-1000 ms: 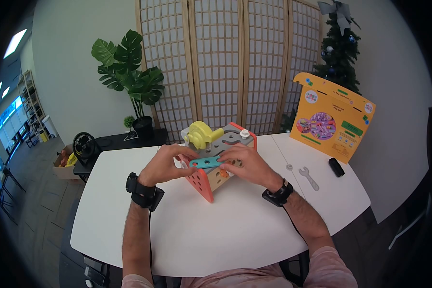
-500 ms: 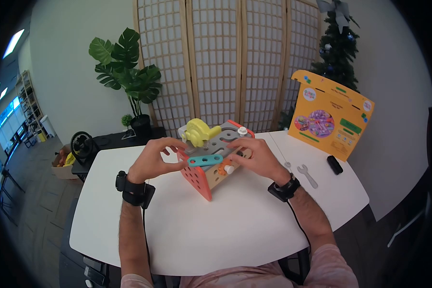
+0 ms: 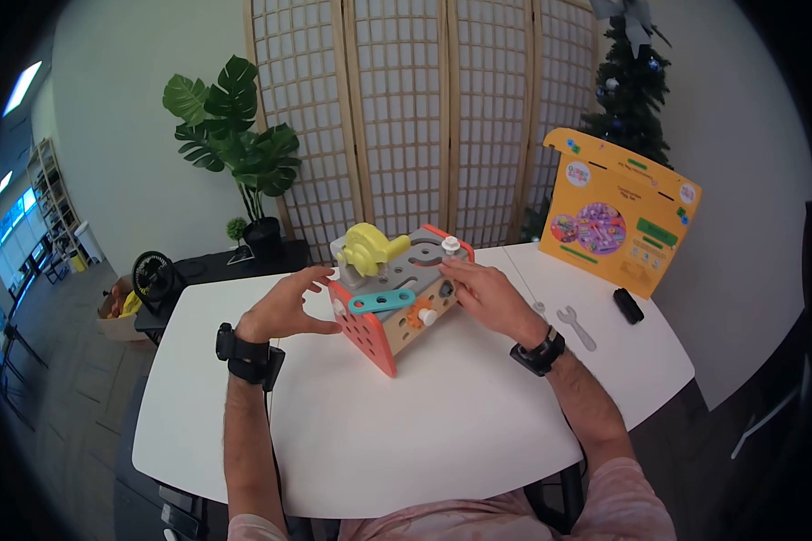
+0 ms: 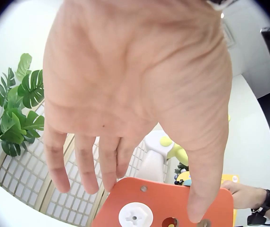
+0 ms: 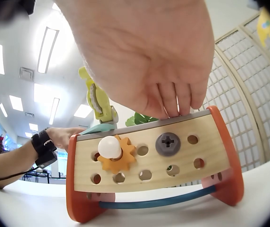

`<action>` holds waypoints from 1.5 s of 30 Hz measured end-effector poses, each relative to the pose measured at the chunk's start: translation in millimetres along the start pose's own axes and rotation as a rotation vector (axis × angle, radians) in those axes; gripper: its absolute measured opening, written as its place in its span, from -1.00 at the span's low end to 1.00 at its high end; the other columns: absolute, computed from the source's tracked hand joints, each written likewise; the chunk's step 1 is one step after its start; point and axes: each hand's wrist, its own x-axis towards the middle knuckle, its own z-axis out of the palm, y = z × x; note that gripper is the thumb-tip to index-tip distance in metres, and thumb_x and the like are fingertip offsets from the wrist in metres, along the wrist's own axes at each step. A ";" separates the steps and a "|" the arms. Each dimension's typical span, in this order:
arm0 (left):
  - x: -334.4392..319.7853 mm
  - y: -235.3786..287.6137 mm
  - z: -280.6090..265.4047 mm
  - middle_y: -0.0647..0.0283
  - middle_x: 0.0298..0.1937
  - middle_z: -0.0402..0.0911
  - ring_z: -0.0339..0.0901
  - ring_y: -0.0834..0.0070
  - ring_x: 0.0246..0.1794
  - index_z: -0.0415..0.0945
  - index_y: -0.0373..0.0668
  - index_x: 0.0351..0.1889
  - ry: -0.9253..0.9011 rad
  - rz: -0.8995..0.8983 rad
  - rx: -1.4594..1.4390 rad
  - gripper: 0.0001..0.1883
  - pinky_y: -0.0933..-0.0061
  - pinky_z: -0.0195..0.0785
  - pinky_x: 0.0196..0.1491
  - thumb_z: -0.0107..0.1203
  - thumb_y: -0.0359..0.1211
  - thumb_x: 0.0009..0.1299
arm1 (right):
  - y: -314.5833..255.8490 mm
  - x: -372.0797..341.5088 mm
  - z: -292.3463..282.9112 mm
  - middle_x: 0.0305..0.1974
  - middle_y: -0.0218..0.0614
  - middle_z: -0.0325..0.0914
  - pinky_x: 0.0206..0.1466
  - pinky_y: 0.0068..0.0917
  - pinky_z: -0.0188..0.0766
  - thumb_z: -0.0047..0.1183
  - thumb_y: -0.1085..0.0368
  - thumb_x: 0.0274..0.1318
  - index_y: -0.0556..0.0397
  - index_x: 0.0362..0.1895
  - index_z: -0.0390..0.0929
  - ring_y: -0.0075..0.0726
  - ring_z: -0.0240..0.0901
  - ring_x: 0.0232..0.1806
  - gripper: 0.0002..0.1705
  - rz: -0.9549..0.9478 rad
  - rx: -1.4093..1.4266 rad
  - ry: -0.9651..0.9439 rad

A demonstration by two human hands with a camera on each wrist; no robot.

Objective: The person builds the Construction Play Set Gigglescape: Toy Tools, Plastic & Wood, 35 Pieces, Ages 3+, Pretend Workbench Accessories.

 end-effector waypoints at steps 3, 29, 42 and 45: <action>0.0 0.6 -0.5 0.15 0.51 0.54 0.56 0.25 0.45 0.32 -0.14 0.64 -0.003 0.002 0.001 0.14 0.11 0.59 0.38 0.73 -0.08 0.12 | 4.3 0.8 0.9 0.42 0.09 0.59 0.54 -0.14 0.48 -0.01 0.46 0.43 0.21 0.38 0.62 0.18 0.54 0.47 -0.51 -0.037 -0.013 0.001; -20.9 -5.2 -14.5 0.23 -0.14 0.80 0.74 0.44 -0.17 0.68 -0.16 0.20 0.078 0.038 -0.011 -0.55 0.41 0.62 0.01 0.52 -0.31 0.38 | 142.7 -137.0 -68.6 0.49 0.12 0.52 0.59 -0.08 0.40 -0.14 0.50 0.29 0.19 0.61 0.33 0.25 0.55 0.43 -0.24 0.422 -0.307 -0.472; -18.4 -12.3 -13.1 0.26 -0.24 0.83 0.79 0.49 -0.23 0.70 -0.18 0.10 -0.001 -0.011 0.041 -0.67 0.48 0.66 -0.07 0.48 -0.39 0.41 | 34.6 -91.9 35.3 0.67 0.02 0.27 0.75 -0.20 0.22 -0.10 0.49 0.40 0.18 0.64 0.29 0.03 0.19 0.72 -0.28 -0.031 -0.158 -0.630; -19.7 -17.3 -14.7 0.26 -0.23 0.84 0.80 0.48 -0.23 0.69 -0.18 0.09 0.004 -0.010 0.035 -0.68 0.47 0.68 -0.08 0.47 -0.39 0.41 | 22.1 -82.7 52.3 0.67 0.02 0.26 0.73 -0.22 0.26 -0.07 0.47 0.42 0.21 0.62 0.30 0.01 0.20 0.71 -0.30 -0.103 -0.161 -0.627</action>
